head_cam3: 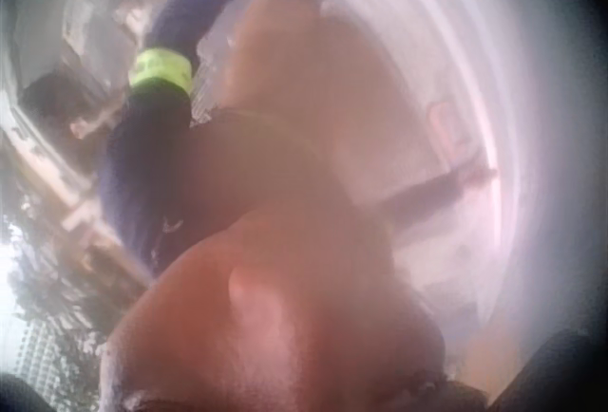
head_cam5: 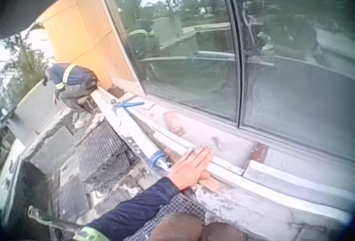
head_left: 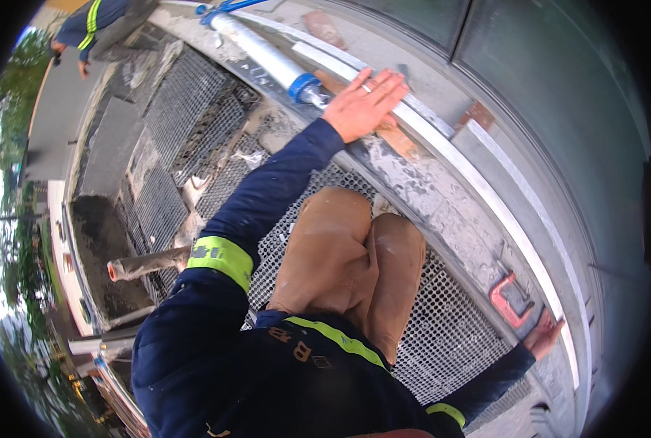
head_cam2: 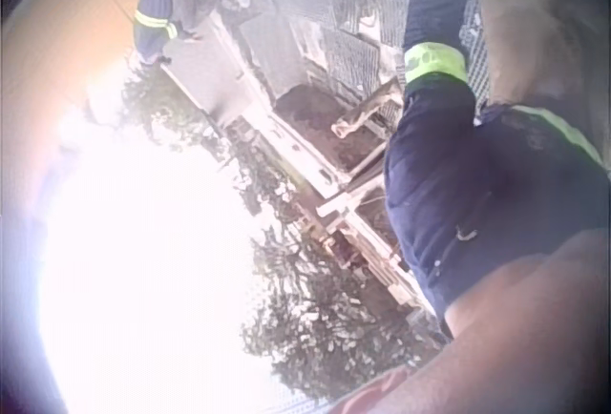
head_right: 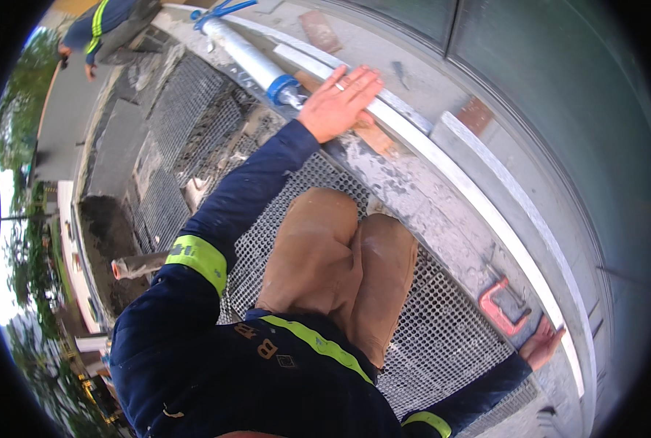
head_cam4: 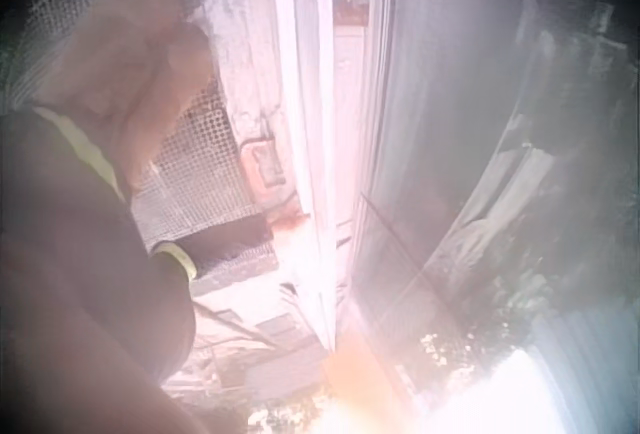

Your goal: The person walks across a construction site and positions metal frame pieces along a curved glass wall. They use a red hook tool to adjust the frame and later use a spirit level with a coworker to check alignment.

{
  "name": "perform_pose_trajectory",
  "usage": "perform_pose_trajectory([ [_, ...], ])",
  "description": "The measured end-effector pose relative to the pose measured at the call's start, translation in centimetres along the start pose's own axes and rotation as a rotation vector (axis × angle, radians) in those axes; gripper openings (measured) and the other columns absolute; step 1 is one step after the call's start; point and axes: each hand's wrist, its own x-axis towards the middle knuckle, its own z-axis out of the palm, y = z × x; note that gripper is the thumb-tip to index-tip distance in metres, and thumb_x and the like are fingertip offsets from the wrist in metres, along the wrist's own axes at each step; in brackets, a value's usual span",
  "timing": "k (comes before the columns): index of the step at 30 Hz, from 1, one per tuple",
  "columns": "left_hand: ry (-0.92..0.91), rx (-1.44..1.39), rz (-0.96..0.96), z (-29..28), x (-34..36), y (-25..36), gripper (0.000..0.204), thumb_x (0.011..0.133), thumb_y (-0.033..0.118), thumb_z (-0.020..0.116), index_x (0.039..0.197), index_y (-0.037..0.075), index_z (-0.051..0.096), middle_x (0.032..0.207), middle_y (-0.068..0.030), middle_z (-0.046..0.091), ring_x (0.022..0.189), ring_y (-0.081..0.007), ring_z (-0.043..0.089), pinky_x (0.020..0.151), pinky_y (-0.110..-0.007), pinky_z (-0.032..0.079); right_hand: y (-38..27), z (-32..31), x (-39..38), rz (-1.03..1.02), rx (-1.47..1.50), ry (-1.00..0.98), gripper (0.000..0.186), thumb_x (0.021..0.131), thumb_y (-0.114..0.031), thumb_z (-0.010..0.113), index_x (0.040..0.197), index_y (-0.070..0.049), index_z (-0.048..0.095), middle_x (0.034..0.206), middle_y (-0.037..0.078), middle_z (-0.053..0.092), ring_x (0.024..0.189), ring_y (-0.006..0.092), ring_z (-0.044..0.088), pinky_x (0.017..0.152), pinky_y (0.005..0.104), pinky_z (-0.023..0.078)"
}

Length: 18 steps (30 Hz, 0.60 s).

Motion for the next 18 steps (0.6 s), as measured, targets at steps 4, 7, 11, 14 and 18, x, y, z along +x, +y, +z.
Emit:
perform_pose_trajectory([
  [4,-0.057,0.001,0.093,-0.4,0.8,-0.7,0.057,0.067,0.034,0.052,0.113,0.004,0.036,0.113,-0.0099,0.04,0.108,-0.0223,0.036,0.092,-0.038,0.026,0.1,0.1,-0.1,-0.026,0.017,-0.025,0.039,0.081,-0.025,0.045,0.105,0.005,0.04,0.104,0.016,0.047,0.101,0.0244,0.043,0.091,0.0372,0.032],
  [7,-0.123,-0.07,0.139,-0.8,1.6,-1.5,0.057,0.067,0.032,0.053,0.113,0.003,0.035,0.107,-0.0113,0.043,0.101,-0.0239,0.039,0.09,-0.036,0.029,0.3,0.5,-0.3,-0.048,0.014,0.011,0.04,0.082,-0.027,0.043,0.108,0.003,0.038,0.107,0.016,0.045,0.103,0.0248,0.041,0.091,0.0374,0.031],
  [11,-0.153,-0.133,0.149,-1.1,2.0,-1.6,0.055,0.067,0.03,0.056,0.111,0.002,0.037,0.104,-0.0117,0.044,0.097,-0.0263,0.04,0.086,-0.036,0.031,0.5,0.4,-0.3,-0.054,0.009,0.078,0.041,0.082,-0.028,0.043,0.108,0.003,0.037,0.11,0.015,0.042,0.103,0.0237,0.04,0.091,0.0371,0.03],
  [14,-0.166,-0.153,0.146,-1.3,2.2,-1.5,0.053,0.067,0.029,0.057,0.109,0.002,0.038,0.102,-0.0122,0.044,0.097,-0.0274,0.039,0.084,-0.035,0.032,0.6,-0.2,-0.2,-0.074,-0.011,0.087,0.041,0.081,-0.029,0.044,0.106,0.003,0.038,0.108,0.015,0.043,0.104,0.0229,0.04,0.092,0.0372,0.031],
  [18,-0.153,-0.153,0.141,-1.3,2.1,-1.5,0.051,0.067,0.03,0.057,0.107,0.002,0.04,0.1,-0.0126,0.045,0.095,-0.0278,0.04,0.084,-0.036,0.031,0.8,-0.8,0.2,-0.078,-0.026,0.065,0.044,0.08,-0.031,0.044,0.107,0.003,0.038,0.107,0.014,0.044,0.103,0.0226,0.041,0.093,0.0373,0.03],
])
